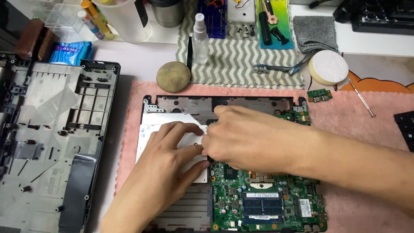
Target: The person installs a silver optical drive into the laptop chassis and secures it with screws. They then connect a small circuit board to the motherboard and attach a ribbon cable to the drive.
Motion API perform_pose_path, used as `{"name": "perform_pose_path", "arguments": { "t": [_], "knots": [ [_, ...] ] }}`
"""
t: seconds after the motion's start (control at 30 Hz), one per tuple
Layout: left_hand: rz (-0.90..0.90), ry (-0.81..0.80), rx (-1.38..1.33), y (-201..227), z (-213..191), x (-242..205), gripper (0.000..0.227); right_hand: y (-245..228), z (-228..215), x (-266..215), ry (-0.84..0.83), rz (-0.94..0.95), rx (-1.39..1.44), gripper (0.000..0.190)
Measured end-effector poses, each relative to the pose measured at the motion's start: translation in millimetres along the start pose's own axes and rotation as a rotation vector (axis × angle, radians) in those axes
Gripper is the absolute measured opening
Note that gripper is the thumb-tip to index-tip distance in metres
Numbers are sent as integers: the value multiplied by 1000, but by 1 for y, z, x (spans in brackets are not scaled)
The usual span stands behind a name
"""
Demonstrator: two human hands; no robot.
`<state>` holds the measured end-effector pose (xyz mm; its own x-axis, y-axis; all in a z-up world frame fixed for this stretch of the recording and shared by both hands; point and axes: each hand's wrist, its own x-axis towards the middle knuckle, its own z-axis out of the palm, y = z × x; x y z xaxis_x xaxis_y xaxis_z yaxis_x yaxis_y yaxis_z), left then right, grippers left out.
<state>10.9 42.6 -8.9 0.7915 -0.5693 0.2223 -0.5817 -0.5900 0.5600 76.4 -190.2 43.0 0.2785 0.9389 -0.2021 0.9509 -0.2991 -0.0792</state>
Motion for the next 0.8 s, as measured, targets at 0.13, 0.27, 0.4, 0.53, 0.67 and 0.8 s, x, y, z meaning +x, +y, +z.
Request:
{"name": "perform_pose_path", "arguments": {
  "t": [0.13,0.27,0.4,0.53,0.67,0.8],
  "knots": [
    [10,21,-18,-1,0,2,25,2,-8,-12,12,45,-12,28],
    [12,112,-35,-2,13,5,21,25,-8,-31,-145,133,-45,16],
    [-45,147,-97,-1,22,7,13,83,-37,-40,-28,670,205,43],
    [-78,148,-111,-2,26,7,11,182,-3,-67,367,871,265,25],
    [-59,157,-110,-3,25,8,12,238,44,-61,450,927,228,33],
    [-72,147,-120,-5,26,7,12,265,69,-52,520,772,138,8]
  ]
}}
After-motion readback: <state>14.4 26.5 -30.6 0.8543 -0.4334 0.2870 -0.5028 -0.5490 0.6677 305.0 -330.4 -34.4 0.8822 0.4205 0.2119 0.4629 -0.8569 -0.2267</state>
